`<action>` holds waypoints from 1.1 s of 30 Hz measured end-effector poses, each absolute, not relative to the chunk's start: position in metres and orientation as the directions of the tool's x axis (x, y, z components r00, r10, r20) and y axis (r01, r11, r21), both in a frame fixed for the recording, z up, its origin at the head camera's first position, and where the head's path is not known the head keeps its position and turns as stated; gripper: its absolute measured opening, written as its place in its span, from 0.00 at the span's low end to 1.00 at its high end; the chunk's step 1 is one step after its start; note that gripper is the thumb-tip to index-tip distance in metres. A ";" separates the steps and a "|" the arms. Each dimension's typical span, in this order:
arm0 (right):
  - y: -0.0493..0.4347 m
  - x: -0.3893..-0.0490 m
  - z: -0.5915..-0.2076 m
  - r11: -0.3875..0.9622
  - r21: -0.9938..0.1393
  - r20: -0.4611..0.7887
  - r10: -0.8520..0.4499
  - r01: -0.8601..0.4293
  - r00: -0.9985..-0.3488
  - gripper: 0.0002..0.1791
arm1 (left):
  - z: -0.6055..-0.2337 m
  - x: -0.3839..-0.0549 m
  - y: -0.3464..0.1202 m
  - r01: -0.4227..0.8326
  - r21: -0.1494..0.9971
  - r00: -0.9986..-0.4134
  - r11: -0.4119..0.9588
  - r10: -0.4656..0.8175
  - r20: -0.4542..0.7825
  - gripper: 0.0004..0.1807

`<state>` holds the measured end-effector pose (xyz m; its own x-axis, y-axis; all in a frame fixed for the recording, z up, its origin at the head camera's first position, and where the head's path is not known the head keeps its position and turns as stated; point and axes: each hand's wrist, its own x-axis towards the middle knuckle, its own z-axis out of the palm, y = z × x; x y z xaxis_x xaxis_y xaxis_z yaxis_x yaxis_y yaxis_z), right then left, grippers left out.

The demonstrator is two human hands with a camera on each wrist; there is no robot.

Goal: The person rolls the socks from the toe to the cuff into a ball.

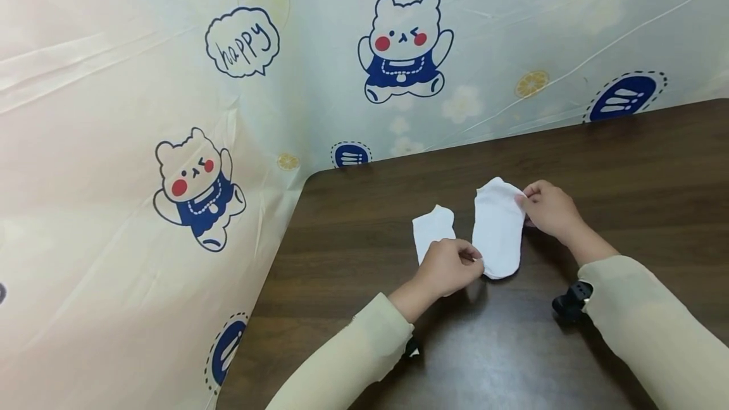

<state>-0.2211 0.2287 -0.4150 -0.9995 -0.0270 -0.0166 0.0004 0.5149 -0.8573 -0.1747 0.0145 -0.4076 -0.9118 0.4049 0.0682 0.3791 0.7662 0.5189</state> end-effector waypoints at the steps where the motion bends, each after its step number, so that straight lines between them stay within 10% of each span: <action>1: 0.228 -0.221 -0.414 0.510 -0.860 -0.011 -0.030 -0.006 -1.000 0.27 | -0.407 -0.174 0.014 0.371 0.530 -0.916 0.763 0.395 0.073 0.04; 33: 0.181 -0.245 -0.423 0.498 -0.867 0.017 -0.010 -0.020 -1.000 0.29 | -0.390 -0.168 -0.037 0.402 0.501 -0.910 0.766 0.395 0.127 0.04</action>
<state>-0.2447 0.1813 -0.4227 -0.9998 -0.0096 0.0173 -0.0198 0.4979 -0.8670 -0.1675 -0.0369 -0.3904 -0.9099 0.3950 0.1268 0.4025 0.7664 0.5006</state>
